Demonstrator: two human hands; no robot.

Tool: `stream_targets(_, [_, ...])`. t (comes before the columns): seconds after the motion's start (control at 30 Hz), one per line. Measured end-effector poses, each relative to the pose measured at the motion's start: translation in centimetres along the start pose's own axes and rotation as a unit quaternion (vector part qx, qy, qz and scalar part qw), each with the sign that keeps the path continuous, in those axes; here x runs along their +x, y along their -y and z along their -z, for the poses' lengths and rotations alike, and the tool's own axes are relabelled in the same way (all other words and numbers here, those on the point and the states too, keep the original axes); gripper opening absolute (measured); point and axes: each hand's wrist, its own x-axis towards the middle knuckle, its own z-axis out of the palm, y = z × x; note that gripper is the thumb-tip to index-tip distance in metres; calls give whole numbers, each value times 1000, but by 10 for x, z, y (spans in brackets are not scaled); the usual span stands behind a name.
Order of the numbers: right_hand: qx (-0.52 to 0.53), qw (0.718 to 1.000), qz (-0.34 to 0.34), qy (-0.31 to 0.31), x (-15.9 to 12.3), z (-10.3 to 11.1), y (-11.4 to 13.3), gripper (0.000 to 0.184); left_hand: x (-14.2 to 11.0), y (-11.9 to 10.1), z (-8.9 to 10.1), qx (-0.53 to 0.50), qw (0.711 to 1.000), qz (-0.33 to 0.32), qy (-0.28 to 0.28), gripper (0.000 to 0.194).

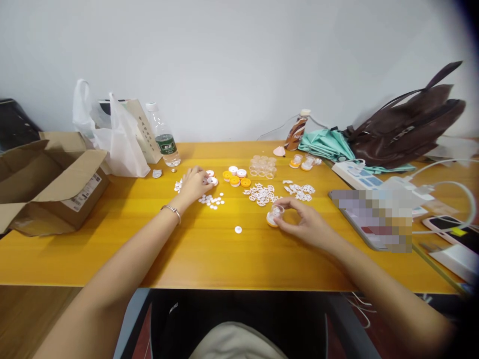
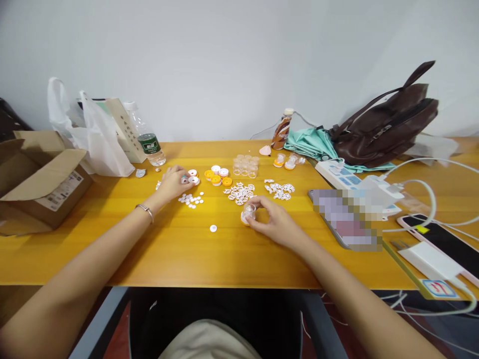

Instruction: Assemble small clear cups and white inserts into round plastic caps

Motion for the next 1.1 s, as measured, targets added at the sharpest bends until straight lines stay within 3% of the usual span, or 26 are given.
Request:
stream_targets(0.37, [39,996,55,58,9,-20,13,22,2,1,-3,24,999,5,-21,32])
stream_targets(0.47, [58,993,60,85,13,-23,18,21,0,-1,-2,-4,999,5,-35,31])
stream_targets(0.53, [69,990,64,108,14,-24,19,21,-7,-5,2,-61,997,-28,-44,30])
stream_targets(0.6, [76,987,70,124,16,-25,18,24,-21,-14,10,-142,985,-93,-13,27])
stream_targets(0.73, [99,986,70,118,18,-29,11,27,-56,-37,25,-235,925,-233,186,26])
stream_targets(0.77, [104,986,68,114,18,-31,9,27,-64,-42,26,-248,912,-251,210,27])
stream_targets(0.9, [105,986,62,113,17,-36,3,24,-80,-53,19,-259,903,-267,216,21])
stream_targets(1.1, [102,987,67,107,15,-38,2,22,-83,-54,5,-259,908,-267,192,14])
